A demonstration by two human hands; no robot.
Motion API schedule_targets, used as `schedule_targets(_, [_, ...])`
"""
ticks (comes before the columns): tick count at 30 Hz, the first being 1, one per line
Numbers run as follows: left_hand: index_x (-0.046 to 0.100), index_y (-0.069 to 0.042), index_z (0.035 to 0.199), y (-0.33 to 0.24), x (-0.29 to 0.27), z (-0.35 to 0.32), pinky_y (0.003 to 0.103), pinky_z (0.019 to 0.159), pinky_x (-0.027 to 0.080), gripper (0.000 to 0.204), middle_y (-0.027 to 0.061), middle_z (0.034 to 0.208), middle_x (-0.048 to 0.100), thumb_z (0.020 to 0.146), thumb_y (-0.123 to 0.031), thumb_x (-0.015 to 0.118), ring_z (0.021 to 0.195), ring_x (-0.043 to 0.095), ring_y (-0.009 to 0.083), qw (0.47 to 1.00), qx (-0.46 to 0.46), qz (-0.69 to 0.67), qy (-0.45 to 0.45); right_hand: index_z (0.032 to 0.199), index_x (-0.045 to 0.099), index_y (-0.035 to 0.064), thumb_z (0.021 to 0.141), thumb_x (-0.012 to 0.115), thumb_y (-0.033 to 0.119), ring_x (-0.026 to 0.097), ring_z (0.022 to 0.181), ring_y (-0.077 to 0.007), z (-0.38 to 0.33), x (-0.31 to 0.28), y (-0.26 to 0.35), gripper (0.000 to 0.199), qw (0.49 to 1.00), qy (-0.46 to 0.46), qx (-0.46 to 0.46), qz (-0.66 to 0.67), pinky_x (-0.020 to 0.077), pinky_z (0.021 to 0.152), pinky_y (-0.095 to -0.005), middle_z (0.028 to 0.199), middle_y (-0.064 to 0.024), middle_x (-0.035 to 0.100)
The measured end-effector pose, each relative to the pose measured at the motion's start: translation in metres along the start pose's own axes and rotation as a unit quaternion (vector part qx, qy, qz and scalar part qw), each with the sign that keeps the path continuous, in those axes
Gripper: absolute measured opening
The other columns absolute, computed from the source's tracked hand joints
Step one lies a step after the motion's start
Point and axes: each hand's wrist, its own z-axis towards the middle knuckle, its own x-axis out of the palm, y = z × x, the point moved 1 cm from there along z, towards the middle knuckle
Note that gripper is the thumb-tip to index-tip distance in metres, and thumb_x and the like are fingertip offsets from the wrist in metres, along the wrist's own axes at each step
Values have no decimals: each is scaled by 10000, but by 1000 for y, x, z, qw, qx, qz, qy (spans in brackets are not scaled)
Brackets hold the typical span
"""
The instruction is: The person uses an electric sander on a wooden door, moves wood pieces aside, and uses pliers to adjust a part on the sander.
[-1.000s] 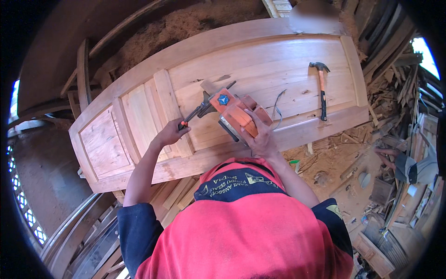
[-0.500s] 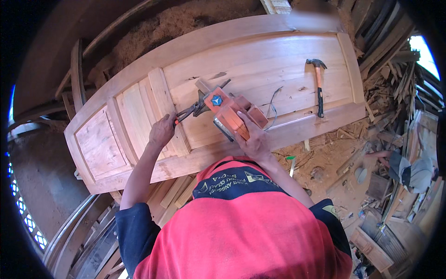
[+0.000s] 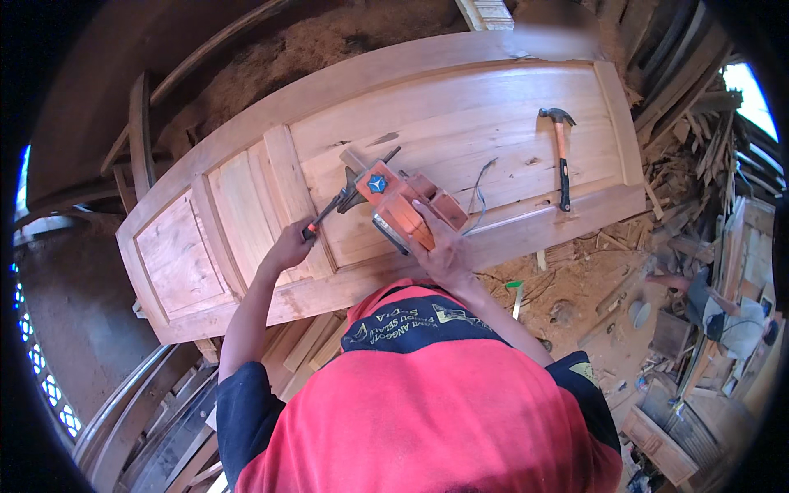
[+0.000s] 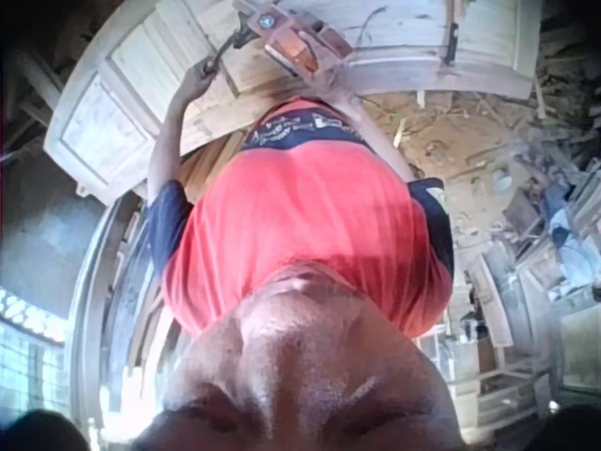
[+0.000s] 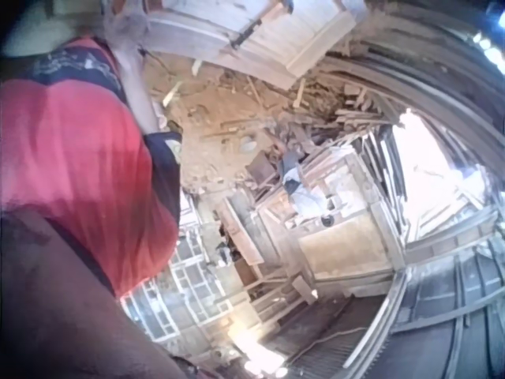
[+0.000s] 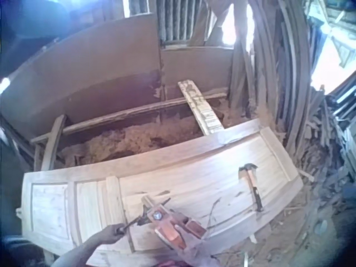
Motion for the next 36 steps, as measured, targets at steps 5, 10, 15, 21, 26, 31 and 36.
schedule_targets(5, [543, -93, 1140, -10, 1, -9, 527, 709, 528, 266, 211, 901, 656, 878, -81, 585, 842, 660, 440, 977, 17, 161, -141, 1451, 470, 171, 877, 692, 302, 696, 894, -356, -4, 4, 4, 629, 999, -11, -11, 41, 564, 722, -461, 1042, -184, 693])
schedule_targets(10, [583, -87, 1061, -10, -7, -14, 496, 627, 503, 142, 175, 727, 627, 921, -108, 582, 743, 669, 413, 964, 66, 182, -184, 1444, 487, 167, 874, 695, 304, 697, 868, -349, -2, 9, 5, 622, 998, -36, -33, 26, 562, 713, -463, 1003, -172, 696])
schedule_targets(15, [569, -115, 1128, 13, -12, -6, 507, 612, 504, 196, 157, 721, 618, 934, -138, 577, 714, 665, 390, 972, -83, -159, 151, 1438, 498, 190, 885, 685, 340, 700, 831, -354, -2, 9, 5, 602, 999, -12, -4, 30, 558, 686, -472, 961, -153, 705])
schedule_targets(21, [576, -92, 1099, 1, -1, -12, 458, 655, 529, 177, 182, 780, 628, 927, -137, 583, 765, 646, 401, 972, 47, 150, -173, 1433, 502, 190, 894, 677, 347, 700, 846, -352, -5, 13, 6, 588, 997, -33, 27, 69, 557, 700, -469, 974, -161, 704])
schedule_targets(26, [615, -60, 973, 38, -17, -14, 358, 566, 503, 130, 91, 763, 588, 885, -148, 652, 582, 573, 260, 993, 94, -72, 16, 1435, 496, 180, 889, 686, 330, 699, 906, -355, -4, 11, 10, 598, 997, -20, -2, 80, 559, 740, -459, 1023, -175, 705])
schedule_targets(31, [624, -55, 1015, 5, -15, -15, 357, 527, 482, 166, 11, 740, 592, 876, -140, 655, 579, 601, 225, 942, 82, 243, -216, 1428, 502, 173, 882, 689, 301, 696, 949, -353, -2, 10, 9, 591, 995, -25, 30, 88, 563, 763, -443, 1075, -180, 701])
schedule_targets(36, [579, -110, 1005, 3, -29, -21, 493, 624, 519, 142, 182, 747, 649, 866, -97, 603, 749, 665, 395, 999, -34, 0, 24, 1431, 499, 160, 874, 691, 272, 673, 1053, -362, -8, 11, 11, 599, 995, 10, 43, 95, 559, 824, -437, 1236, -162, 661])
